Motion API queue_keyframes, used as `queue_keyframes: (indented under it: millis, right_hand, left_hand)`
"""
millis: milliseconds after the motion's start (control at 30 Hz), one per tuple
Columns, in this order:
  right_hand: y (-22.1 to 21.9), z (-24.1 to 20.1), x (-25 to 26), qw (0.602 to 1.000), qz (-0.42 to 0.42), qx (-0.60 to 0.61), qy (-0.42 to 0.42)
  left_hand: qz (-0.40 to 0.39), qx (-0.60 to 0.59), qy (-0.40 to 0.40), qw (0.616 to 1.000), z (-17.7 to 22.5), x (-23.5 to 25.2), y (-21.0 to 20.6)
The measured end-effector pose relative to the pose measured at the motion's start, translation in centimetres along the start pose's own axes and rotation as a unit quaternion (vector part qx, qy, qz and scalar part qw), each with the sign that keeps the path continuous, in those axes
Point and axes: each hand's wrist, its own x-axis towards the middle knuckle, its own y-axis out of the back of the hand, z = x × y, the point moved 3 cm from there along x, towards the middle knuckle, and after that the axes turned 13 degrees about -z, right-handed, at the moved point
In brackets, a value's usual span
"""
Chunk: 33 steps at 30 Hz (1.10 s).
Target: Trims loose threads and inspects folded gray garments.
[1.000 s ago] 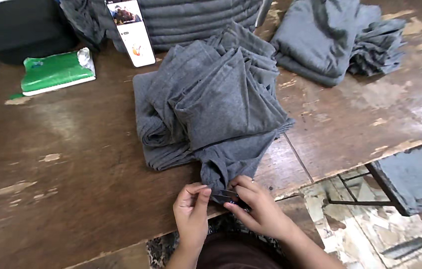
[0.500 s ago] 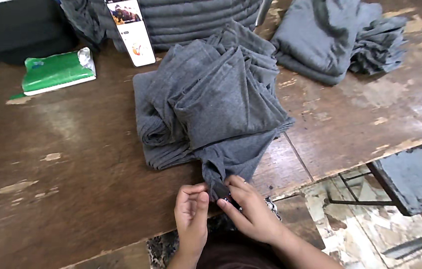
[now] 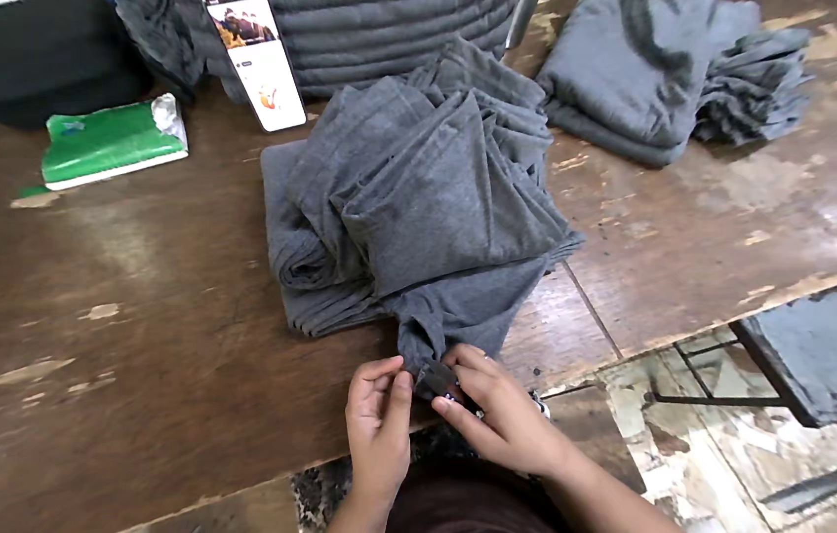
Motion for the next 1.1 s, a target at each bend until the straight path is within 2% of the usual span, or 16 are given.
queue_keyframes:
  millis: [167, 367, 500, 600, 933, 1100]
  right_hand:
    - [-0.1, 0.0, 0.3, 0.999, 0.0, -0.038, -0.005]
    - [0.1, 0.5, -0.9, 1.0, -0.001, -0.001, -0.002]
    - [0.1, 0.5, -1.2, 1.0, -0.002, -0.023, 0.005]
    - [-0.1, 0.3, -1.1, 0.999, 0.004, -0.045, 0.004]
    - [-0.4, -0.4, 0.6, 0.995, 0.021, -0.089, 0.026]
    - [0.6, -0.4, 0.5, 0.999, 0.007, -0.035, 0.034]
  left_hand:
    - [-0.063, -0.028, -0.038, 0.997, 0.0, 0.0, 0.0]
    - [0.03, 0.014, -0.037, 0.999, -0.1, 0.1, -0.2]
    - [0.053, 0.01, -0.034, 0.998, -0.3, 0.0, 0.0]
    - [0.043, -0.002, -0.017, 0.999, -0.2, -0.2, 0.2]
    - [-0.037, 0.004, -0.055, 0.998, -0.1, -0.5, 0.3]
    - [-0.07, -0.017, -0.071, 0.995, -0.1, -0.6, 0.6]
